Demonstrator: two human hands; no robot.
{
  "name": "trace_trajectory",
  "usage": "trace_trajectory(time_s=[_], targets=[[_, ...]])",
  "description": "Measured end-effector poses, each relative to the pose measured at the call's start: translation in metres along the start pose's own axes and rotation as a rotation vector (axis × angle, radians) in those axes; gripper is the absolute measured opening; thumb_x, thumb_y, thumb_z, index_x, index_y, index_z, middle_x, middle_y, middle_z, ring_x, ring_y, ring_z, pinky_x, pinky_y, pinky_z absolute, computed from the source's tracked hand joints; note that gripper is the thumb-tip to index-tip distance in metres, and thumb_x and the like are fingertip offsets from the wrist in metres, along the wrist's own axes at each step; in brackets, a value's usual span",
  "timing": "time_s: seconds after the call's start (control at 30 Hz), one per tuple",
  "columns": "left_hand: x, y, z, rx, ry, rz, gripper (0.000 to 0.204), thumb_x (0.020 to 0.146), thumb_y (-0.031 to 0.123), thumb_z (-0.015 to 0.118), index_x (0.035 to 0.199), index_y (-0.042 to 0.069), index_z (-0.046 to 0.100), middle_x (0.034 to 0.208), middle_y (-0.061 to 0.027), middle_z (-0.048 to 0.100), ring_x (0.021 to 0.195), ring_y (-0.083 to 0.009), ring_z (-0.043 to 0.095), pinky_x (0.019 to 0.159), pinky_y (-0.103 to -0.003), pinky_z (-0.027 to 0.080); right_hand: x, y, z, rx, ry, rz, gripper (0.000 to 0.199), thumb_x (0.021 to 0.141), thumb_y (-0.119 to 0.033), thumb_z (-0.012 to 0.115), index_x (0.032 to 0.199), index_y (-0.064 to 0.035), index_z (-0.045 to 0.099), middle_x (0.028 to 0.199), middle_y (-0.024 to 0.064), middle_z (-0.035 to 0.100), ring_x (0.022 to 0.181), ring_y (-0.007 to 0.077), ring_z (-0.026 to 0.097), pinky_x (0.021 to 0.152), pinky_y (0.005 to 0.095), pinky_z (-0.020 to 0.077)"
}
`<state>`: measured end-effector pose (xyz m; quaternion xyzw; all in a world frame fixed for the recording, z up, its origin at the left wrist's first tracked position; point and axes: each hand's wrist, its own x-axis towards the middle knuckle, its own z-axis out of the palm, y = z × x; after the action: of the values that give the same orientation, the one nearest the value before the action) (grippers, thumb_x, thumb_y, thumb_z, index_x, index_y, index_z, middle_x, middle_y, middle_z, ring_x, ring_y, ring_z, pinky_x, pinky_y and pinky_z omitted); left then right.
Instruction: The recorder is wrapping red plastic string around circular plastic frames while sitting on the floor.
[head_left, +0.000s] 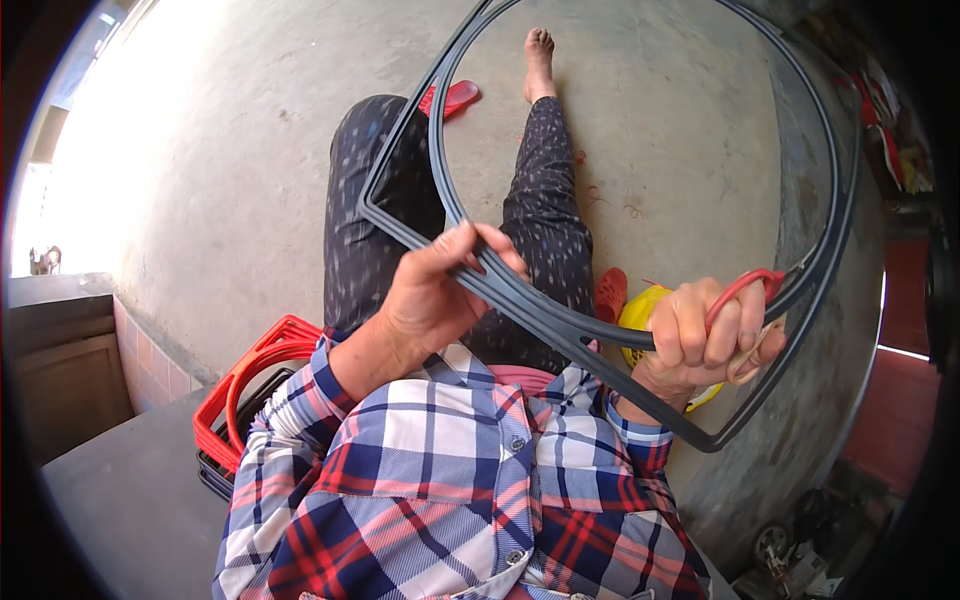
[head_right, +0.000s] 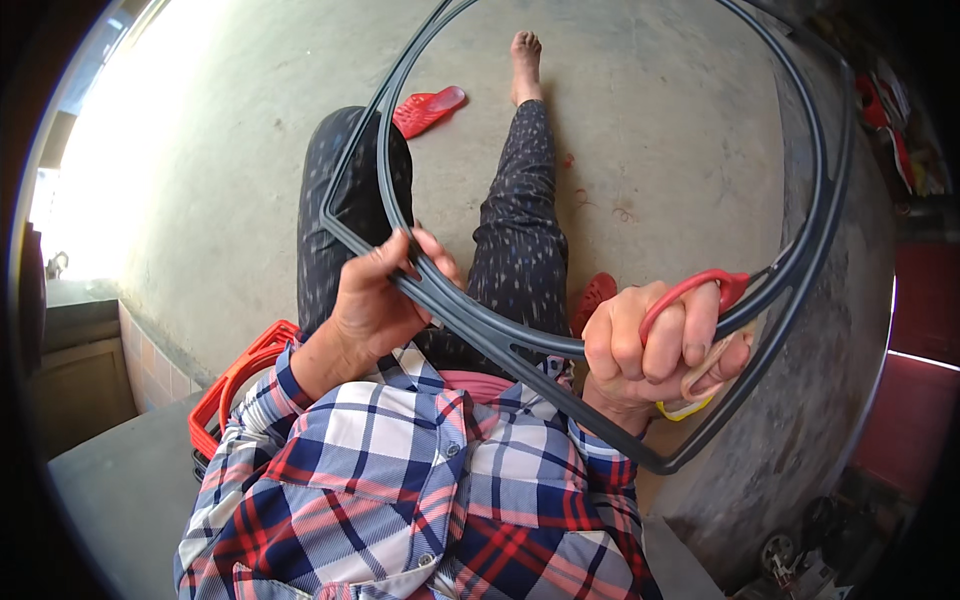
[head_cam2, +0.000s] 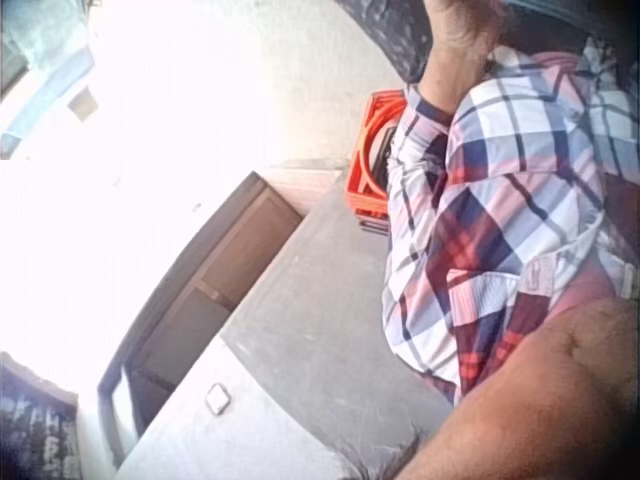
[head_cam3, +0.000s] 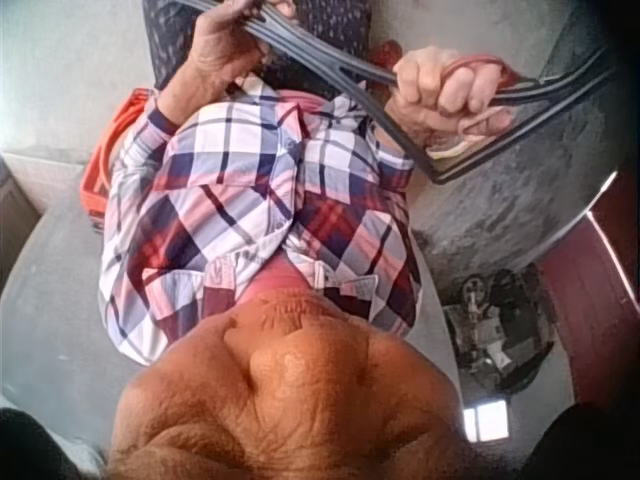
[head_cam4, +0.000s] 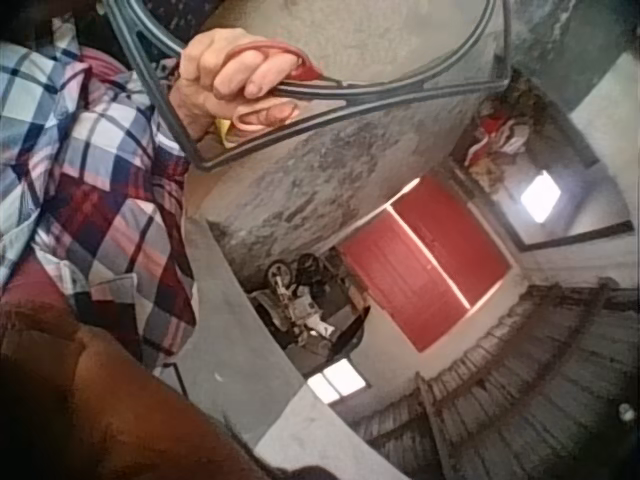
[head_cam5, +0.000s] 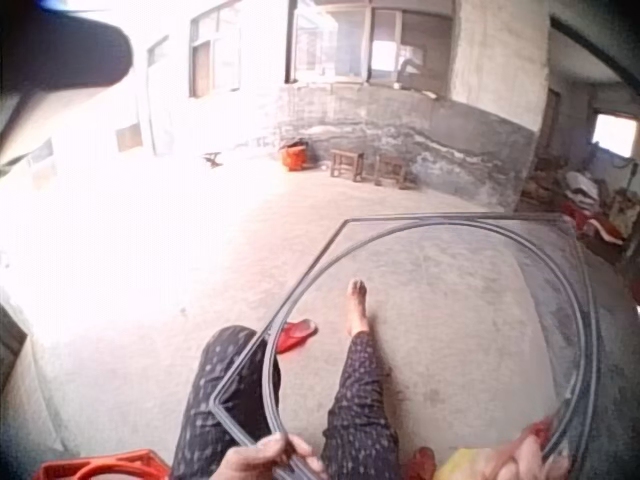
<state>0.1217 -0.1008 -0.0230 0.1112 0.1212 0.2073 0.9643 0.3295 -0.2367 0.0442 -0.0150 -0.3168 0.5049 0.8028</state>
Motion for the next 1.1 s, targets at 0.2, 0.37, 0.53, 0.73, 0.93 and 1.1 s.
trace_trajectory(time_s=[0.2,0.37,0.53,0.73,0.93,1.1], targets=[[0.035,0.028,0.014,-0.078,0.483,0.204,0.041,0.089,0.046,0.066,0.082,0.006,0.062,0.074,-0.0080,0.064,0.066,-0.0195,0.059,0.063,-0.031,0.050,0.004,0.021,0.020,-0.210,-0.088,0.005,0.029,0.097,-0.036,0.056,0.086,-0.0125,0.042,0.056,0.0002,0.043,0.040,0.0111,0.034,0.044,0.0252,0.0305],[0.052,0.051,0.021,-0.005,0.381,0.258,0.043,0.085,0.050,0.070,0.075,0.010,0.061,0.063,-0.0053,0.060,0.056,-0.0175,0.054,0.051,-0.025,0.044,-0.001,0.012,0.000,-0.237,-0.040,0.032,0.052,0.087,-0.041,0.072,0.125,-0.0133,0.049,0.113,0.0104,0.060,0.089,0.0246,0.059,0.084,0.0447,0.0496],[0.056,0.065,-0.006,-0.082,0.267,0.325,0.040,0.087,0.045,0.069,0.073,0.010,0.058,0.061,-0.0061,0.059,0.055,-0.0182,0.053,0.050,-0.026,0.043,-0.053,0.025,-0.059,-0.219,0.144,0.193,0.075,0.070,-0.051,0.083,0.123,-0.0077,0.052,0.109,0.0141,0.062,0.087,0.0278,0.060,0.064,0.0350,0.0545],[0.054,0.065,-0.031,-0.031,0.271,0.340,0.045,0.087,0.048,0.068,0.066,0.010,0.057,0.059,-0.0085,0.057,0.053,-0.0193,0.050,0.048,-0.029,0.040,-0.081,0.022,-0.071,-0.533,0.486,0.671,0.069,0.071,-0.048,0.084,0.111,0.0008,0.055,0.091,0.0140,0.065,0.063,0.0150,0.060,0.052,0.0235,0.0484],[0.059,0.056,-0.044,-0.055,0.339,0.233,0.056,0.089,0.058,0.058,0.064,0.009,0.059,0.055,-0.0063,0.055,0.051,-0.0188,0.051,0.043,-0.030,0.036,-0.062,0.034,-0.058,-1.312,0.614,0.777,0.030,0.075,-0.014,0.083,0.092,-0.0017,0.061,0.073,0.0024,0.064,0.061,0.0082,0.059,0.052,0.0203,0.0451],[0.055,0.055,-0.048,-0.036,0.195,0.194,0.056,0.085,0.057,0.065,0.066,0.005,0.060,0.059,-0.0084,0.055,0.055,-0.0204,0.052,0.046,-0.029,0.040,-0.035,0.051,-0.040,-1.438,0.251,0.735,0.032,0.072,-0.010,0.082,0.092,0.0004,0.060,0.071,0.0042,0.062,0.064,0.0097,0.059,0.060,0.0246,0.0490]])
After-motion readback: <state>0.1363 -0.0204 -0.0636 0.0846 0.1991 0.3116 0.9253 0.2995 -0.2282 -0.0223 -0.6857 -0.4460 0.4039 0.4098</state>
